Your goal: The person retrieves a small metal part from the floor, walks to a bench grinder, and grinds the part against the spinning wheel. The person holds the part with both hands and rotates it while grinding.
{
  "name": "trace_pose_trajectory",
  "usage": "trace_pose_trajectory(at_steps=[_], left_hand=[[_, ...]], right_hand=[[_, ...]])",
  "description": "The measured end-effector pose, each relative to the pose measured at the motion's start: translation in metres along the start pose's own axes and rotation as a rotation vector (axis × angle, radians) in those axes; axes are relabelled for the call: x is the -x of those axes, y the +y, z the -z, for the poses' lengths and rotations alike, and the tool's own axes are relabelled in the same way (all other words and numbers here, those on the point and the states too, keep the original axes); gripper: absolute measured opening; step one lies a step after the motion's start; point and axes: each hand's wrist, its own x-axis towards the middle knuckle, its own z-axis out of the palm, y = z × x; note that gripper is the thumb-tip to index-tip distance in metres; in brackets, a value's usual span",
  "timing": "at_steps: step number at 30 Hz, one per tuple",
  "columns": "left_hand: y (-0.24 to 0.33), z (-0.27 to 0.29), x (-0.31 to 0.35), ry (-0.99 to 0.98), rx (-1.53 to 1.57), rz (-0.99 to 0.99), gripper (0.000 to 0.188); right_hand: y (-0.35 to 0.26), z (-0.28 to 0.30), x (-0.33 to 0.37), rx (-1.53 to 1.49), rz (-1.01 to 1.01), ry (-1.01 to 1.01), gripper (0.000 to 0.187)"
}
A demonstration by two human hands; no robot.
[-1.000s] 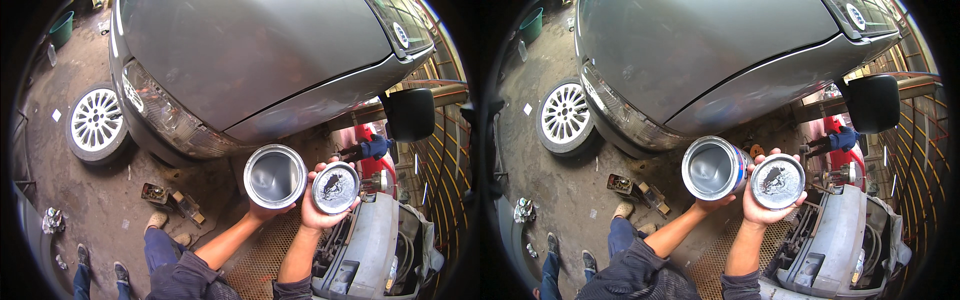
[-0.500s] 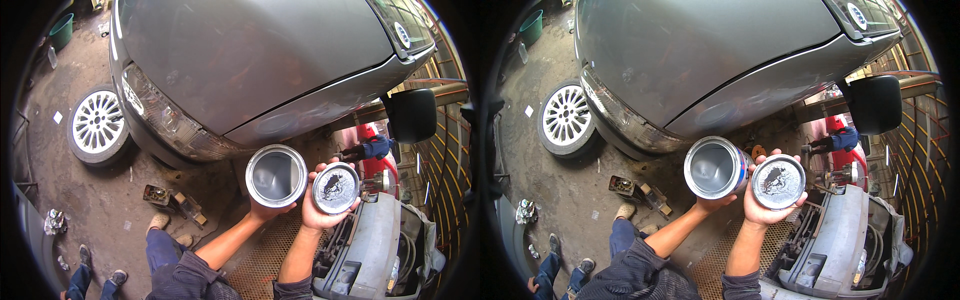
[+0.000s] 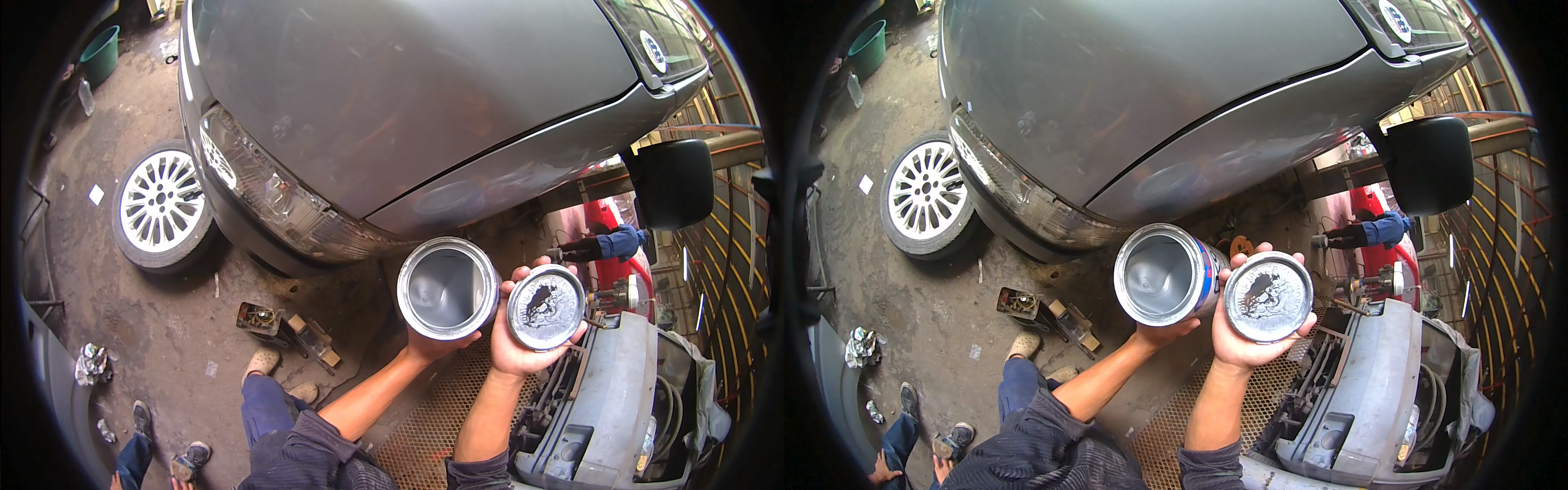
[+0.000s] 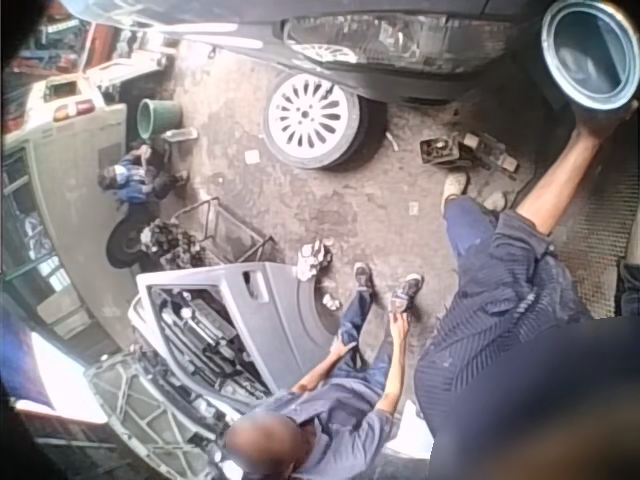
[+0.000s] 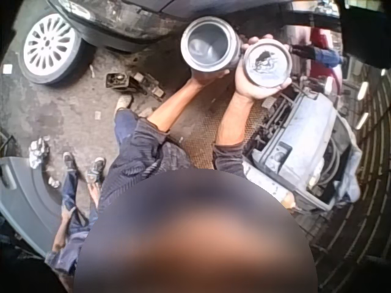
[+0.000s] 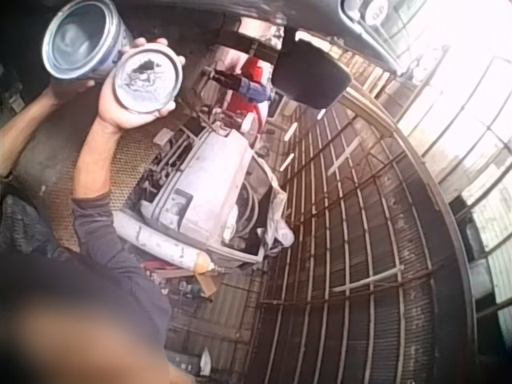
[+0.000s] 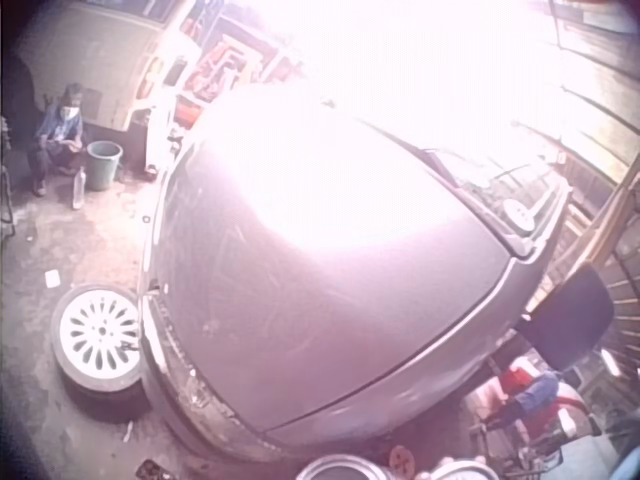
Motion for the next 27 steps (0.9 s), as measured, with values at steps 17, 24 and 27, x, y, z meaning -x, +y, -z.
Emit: trace_pose_trajectory(at_steps=[17, 24, 27], left_hand=[[0.012, 0.057, 0.034, -0.059, -0.296, 0.083, 0.098], [0.038, 0.11, 0.043, -0.103, -0.433, 0.142, 0.092], [0.062, 0.135, 0.044, 0.016, -0.45, 0.103, 0.099]], right_hand=[[0.011, 0.011, 0.038, -0.092, -0.076, 0.081, 0.072], [0.012, 0.028, 0.064, -0.131, -0.111, 0.176, 0.068], [0.007, 0.033, 0.074, -0.079, -0.109, 0.15, 0.068]])
